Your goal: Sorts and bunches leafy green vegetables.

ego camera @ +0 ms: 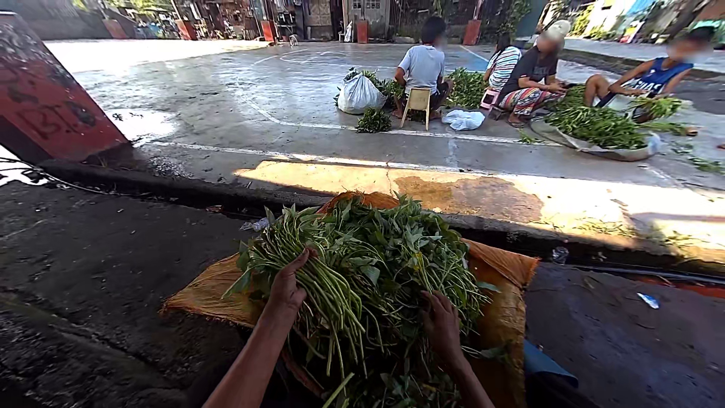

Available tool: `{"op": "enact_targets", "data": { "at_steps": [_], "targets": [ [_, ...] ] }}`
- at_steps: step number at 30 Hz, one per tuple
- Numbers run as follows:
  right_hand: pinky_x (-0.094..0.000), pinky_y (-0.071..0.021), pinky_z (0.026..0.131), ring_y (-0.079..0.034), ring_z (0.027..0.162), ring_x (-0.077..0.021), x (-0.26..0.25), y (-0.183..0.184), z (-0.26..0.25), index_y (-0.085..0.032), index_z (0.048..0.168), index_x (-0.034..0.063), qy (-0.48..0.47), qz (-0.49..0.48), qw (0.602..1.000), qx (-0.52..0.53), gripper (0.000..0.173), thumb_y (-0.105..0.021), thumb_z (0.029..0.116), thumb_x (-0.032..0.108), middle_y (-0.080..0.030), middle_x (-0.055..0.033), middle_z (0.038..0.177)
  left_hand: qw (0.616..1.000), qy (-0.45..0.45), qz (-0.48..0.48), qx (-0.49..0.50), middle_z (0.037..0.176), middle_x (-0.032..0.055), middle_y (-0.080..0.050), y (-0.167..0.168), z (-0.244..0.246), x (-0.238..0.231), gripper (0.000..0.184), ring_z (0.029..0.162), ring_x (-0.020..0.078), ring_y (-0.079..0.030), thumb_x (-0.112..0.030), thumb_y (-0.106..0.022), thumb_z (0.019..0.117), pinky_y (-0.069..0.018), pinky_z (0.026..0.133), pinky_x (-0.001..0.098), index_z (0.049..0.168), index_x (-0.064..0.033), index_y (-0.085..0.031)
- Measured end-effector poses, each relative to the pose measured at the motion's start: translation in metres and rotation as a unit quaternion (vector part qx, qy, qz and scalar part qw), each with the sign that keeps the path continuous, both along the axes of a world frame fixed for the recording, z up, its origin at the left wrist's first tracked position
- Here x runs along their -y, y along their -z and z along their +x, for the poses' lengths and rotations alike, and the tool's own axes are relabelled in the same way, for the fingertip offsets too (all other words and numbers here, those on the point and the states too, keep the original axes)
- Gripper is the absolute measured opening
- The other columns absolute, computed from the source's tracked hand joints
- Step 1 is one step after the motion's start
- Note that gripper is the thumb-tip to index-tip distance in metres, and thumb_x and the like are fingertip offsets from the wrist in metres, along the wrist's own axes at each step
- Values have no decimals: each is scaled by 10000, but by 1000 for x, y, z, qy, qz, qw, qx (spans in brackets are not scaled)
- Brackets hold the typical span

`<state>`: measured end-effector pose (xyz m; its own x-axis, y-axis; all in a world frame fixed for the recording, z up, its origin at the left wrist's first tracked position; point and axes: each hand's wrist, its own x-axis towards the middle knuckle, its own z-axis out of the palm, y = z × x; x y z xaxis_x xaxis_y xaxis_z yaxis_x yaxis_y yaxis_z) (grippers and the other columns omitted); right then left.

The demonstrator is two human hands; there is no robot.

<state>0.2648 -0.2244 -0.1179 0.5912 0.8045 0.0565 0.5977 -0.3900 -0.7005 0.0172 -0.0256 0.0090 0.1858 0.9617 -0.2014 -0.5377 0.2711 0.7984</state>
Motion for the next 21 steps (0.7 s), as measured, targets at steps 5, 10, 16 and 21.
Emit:
{"op": "enact_targets", "data": {
  "at_steps": [5, 10, 16, 21],
  "targets": [
    [-552, -452, 1067, -604, 1248, -389, -38, -32, 15, -659, 1329, 16, -8, -71, 994, 86, 340, -523, 1030, 104, -653, -189, 1330, 994, 81, -38, -68, 885, 118, -718, 13, 14, 20, 119, 781, 181, -711, -6, -541, 1016, -605, 708, 307, 1081, 20, -638],
    [-401, -607, 805, -733, 850, -243, -36, -57, -10, -710, 1134, -36, 41, 248, 968, 10, 223, -667, 921, 15, -741, -162, 980, 986, 119, -58, -98, 876, 135, -730, 21, 29, 28, 80, 798, 192, -717, 17, -609, 976, -604, 747, 314, 1036, 42, -655],
    [-271, -592, 783, -687, 835, -140, -30, -36, -67, -708, 1213, -22, -25, 351, 936, 12, 327, -613, 901, 2, -706, -116, 967, 982, 144, -66, -105, 906, 147, -734, 27, 41, 37, 144, 828, 207, -723, 19, -654, 950, -606, 775, 332, 1088, 57, -638],
    [-238, -597, 831, -712, 881, -117, -32, -26, -99, -742, 1108, -29, -57, 372, 926, -26, 241, -629, 900, 19, -722, -126, 1015, 971, 200, -33, -127, 983, 115, -724, 27, 41, 48, 253, 915, 179, -705, 58, -695, 898, -584, 864, 325, 1138, 31, -618]
  ]
}}
